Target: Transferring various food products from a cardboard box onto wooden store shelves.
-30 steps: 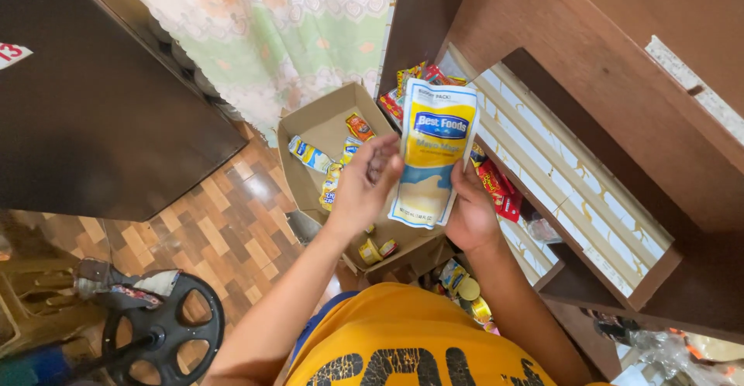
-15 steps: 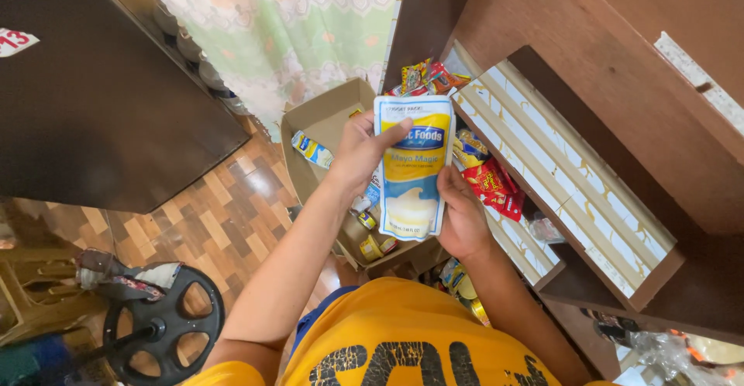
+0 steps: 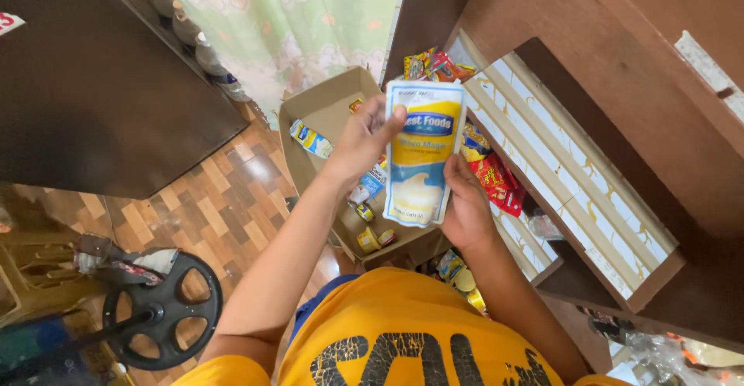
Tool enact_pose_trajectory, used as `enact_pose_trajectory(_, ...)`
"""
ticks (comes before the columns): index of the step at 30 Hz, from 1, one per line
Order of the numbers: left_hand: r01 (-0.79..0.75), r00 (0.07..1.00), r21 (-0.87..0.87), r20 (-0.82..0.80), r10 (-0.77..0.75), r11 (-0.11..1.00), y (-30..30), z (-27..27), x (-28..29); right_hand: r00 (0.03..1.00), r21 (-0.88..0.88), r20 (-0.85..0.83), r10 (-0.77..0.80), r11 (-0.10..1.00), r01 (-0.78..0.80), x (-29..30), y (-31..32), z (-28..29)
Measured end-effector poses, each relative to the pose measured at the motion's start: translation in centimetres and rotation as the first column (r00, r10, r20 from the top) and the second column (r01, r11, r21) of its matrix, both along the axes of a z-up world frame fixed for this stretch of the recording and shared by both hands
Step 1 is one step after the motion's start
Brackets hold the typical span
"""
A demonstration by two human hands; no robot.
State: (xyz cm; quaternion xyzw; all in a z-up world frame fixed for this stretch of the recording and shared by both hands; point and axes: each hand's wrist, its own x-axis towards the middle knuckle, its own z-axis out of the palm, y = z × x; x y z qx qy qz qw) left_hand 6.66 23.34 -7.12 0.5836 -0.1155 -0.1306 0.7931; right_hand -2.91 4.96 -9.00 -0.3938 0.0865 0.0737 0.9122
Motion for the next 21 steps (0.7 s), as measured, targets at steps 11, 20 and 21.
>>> enact_pose_trajectory(11,0.314,0.949,0.064,-0.044,-0.312,0.947,1.2,-1.5,-3.9,0.998,0.04,0.04,-0.052,0.998,0.05,3.1,-1.2,-2.8)
enact_pose_trajectory(20,0.185,0.974,0.071,-0.146,-0.173,0.98,1.6,-2.6,-3.2,0.957,-0.252,0.007,0.29,0.926,-0.279,4.3,-1.0,3.1)
enact_pose_trajectory(21,0.155,0.977,0.079,-0.158,-0.141,0.985,1.6,-2.5,-3.2,0.933,-0.301,-0.013,0.36,0.888,-0.347,4.3,-1.3,3.4)
